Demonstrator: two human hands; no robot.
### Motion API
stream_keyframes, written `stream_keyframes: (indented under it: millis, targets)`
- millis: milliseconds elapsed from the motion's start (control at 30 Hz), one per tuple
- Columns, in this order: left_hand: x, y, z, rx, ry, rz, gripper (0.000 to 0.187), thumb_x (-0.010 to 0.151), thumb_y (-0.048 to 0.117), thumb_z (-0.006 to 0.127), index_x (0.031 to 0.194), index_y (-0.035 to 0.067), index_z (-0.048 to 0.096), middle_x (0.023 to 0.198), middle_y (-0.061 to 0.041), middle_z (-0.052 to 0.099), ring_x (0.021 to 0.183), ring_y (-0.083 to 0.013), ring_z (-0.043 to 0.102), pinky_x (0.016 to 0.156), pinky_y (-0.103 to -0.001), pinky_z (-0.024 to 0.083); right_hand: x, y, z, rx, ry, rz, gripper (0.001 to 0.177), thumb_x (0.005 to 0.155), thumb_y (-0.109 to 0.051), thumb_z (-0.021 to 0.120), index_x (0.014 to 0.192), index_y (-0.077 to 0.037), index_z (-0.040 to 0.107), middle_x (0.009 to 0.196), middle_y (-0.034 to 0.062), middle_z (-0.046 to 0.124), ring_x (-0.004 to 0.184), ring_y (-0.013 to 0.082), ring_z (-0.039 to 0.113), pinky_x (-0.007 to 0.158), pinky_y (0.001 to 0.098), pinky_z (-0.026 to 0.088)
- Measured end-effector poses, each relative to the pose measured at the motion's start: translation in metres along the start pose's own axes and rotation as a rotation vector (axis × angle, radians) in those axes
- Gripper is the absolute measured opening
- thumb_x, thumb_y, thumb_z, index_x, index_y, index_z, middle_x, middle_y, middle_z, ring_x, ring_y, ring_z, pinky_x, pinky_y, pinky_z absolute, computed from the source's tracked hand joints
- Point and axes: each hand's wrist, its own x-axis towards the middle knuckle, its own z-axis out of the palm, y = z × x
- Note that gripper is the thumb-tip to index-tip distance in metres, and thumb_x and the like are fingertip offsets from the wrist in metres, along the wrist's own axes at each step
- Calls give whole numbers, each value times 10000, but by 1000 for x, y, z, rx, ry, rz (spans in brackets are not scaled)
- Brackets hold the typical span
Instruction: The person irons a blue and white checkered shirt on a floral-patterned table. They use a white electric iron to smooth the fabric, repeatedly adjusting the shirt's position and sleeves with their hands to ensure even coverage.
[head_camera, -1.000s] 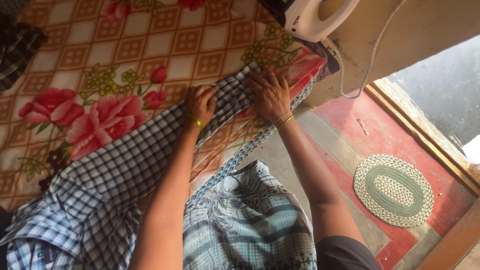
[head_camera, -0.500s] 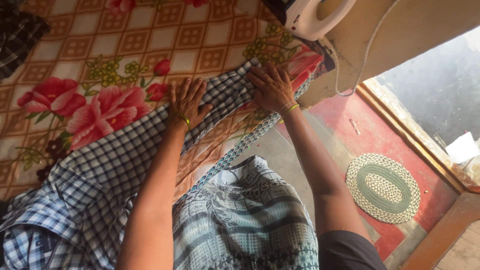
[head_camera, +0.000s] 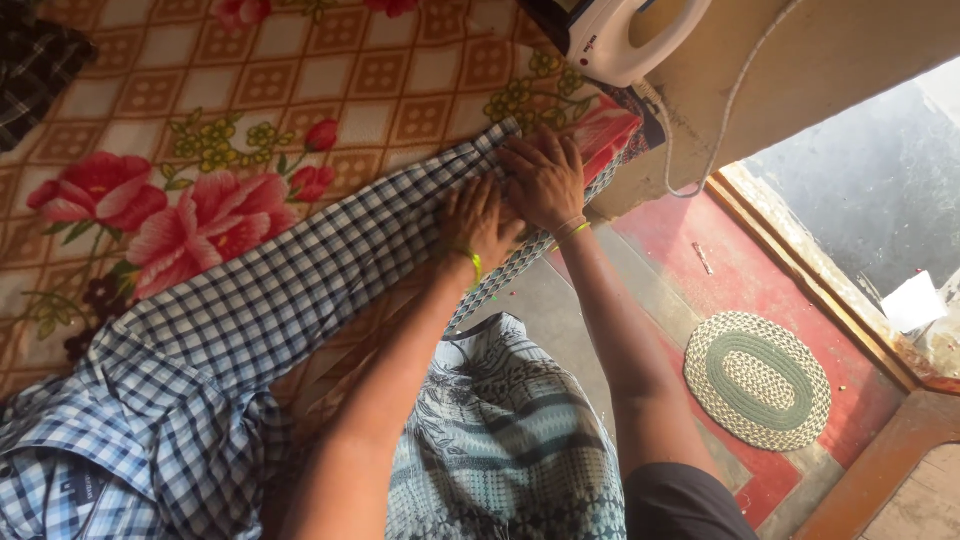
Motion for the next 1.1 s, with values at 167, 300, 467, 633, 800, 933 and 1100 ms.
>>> stream_keyframes:
  millis: [167,300,467,633,800,933,1100]
  targets:
    - [-1,34,-21,15,-66,-144,939,907,640,580,1548,5,319,1608,-214,326,1498,-389,272,1223,-556,169,-6,44,35,318,-23,285,194,1042,-313,681,1177,-184,732,1135,53,718,1135,281,621,1032,407,487]
    - [-2,41,-27,23,-43,-134,956,918,667,562,1537,-20,322,1599,-230,341,1493,-395,283,1215,-554,180,0,127,22,254,849,457,571,981,-129,746,1460,-36,449,1347,192,554,1262,341,578,1096,443,479]
    - [-5,41,-25,35,-5,-121,948,933,683,546,1536,-18,333,1601,-223,349,1500,-387,290,1228,-537,192,49,204,10,897,668,455,751,977,-39,786,1570,-26,325,1482,194,544,1390,314,538,1159,399,432]
    - [-9,43,-25,23,33,-146,965,905,695,550,1535,-5,340,1603,-210,352,1502,-373,293,1226,-540,190,96,237,19,1102,582,433,652,954,28,689,1537,23,396,1345,181,587,1201,295,598,1101,405,519]
    - [-9,45,-27,53,28,-142,984,900,722,525,1534,-6,334,1603,-215,348,1501,-365,295,1220,-544,186,102,157,-54,404,476,41,517,935,73,625,1433,-9,515,1340,185,675,1243,339,659,1124,407,534]
    - [-9,47,-26,81,-31,-176,1009,895,736,508,1544,-12,316,1619,-222,320,1511,-366,267,1229,-538,170,118,57,-86,52,156,-130,555,794,-72,693,1347,-103,651,1194,205,693,1031,403,687,905,464,559]
    - [-16,58,-23,125,5,-161,999,944,717,464,1583,-30,283,1639,-239,280,1528,-382,229,1248,-541,137,123,-28,-52,-382,-148,-349,464,800,-144,668,1250,-240,724,1049,124,735,844,307,720,665,454,542]
